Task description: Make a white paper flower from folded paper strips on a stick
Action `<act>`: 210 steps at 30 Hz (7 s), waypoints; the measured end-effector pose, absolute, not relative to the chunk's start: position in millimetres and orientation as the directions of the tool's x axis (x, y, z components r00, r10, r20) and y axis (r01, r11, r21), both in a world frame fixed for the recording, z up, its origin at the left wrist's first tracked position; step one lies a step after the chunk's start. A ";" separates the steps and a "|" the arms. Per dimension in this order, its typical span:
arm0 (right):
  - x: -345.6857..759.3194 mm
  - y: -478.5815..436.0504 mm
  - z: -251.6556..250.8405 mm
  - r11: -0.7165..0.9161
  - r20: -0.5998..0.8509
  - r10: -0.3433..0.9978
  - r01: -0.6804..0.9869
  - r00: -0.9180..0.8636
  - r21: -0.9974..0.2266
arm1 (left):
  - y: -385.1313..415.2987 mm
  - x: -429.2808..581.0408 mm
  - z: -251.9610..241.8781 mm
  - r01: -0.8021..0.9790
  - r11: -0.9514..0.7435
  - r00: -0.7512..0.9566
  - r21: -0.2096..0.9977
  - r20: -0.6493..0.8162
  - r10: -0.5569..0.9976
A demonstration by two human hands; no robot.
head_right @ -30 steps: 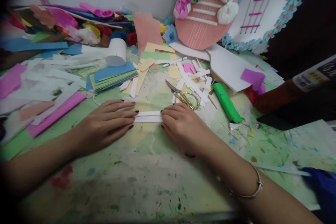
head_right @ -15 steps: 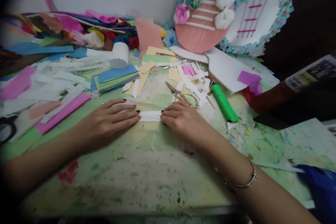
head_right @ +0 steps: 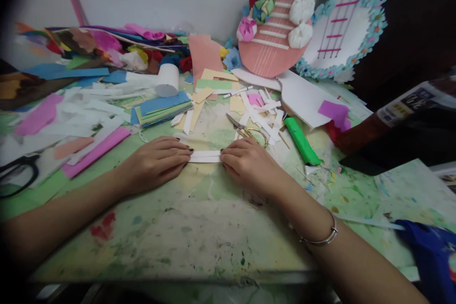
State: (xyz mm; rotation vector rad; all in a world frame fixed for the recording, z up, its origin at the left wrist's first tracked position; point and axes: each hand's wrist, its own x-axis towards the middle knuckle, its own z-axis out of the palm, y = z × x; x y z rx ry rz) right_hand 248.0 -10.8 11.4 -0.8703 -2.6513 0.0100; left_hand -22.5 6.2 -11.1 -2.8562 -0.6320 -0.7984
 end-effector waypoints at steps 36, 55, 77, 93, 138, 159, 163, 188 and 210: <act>243.2 8.4 -2.6 0.526 0.261 0.849 0.685 -0.459 -0.504 | 13.1 -18.8 -7.5 0.495 -0.606 0.512 0.622 0.355 0.782; 242.5 7.8 -6.0 0.496 0.265 0.868 0.692 -0.420 -0.525 | 14.4 -13.0 -10.0 0.660 -0.602 0.542 0.450 0.270 0.796; 247.4 -3.7 -3.6 0.532 0.318 0.824 0.447 -0.469 -0.719 | 7.0 -23.0 -2.6 0.493 -0.635 0.565 0.595 0.336 0.754; 238.5 -11.9 3.9 0.232 0.196 0.962 0.197 -0.188 -0.952 | 3.7 -23.5 4.7 0.433 -0.595 0.606 0.677 0.270 0.748; 213.0 -31.1 5.3 0.257 0.164 0.908 0.205 -0.385 -0.944 | -21.0 -1.4 4.8 0.439 -0.657 0.606 0.613 0.338 0.720; 219.0 -25.6 7.4 0.327 0.200 0.921 0.384 -0.334 -0.864 | -19.3 -6.2 4.9 0.451 -0.532 0.503 0.716 0.288 0.815; 224.4 -22.3 6.7 0.291 0.167 0.930 0.377 -0.328 -0.880 | -20.0 -7.1 7.2 0.414 -0.472 0.455 0.778 0.272 0.848; 215.0 -38.1 4.2 0.753 0.432 0.656 0.497 -0.619 -0.432 | -27.1 0.3 2.6 0.435 -0.615 0.540 0.658 0.356 0.763; 237.4 -23.0 7.8 0.633 0.349 0.773 0.606 -0.530 -0.482 | -12.6 -5.2 7.0 0.085 -0.009 0.327 0.996 -0.019 0.945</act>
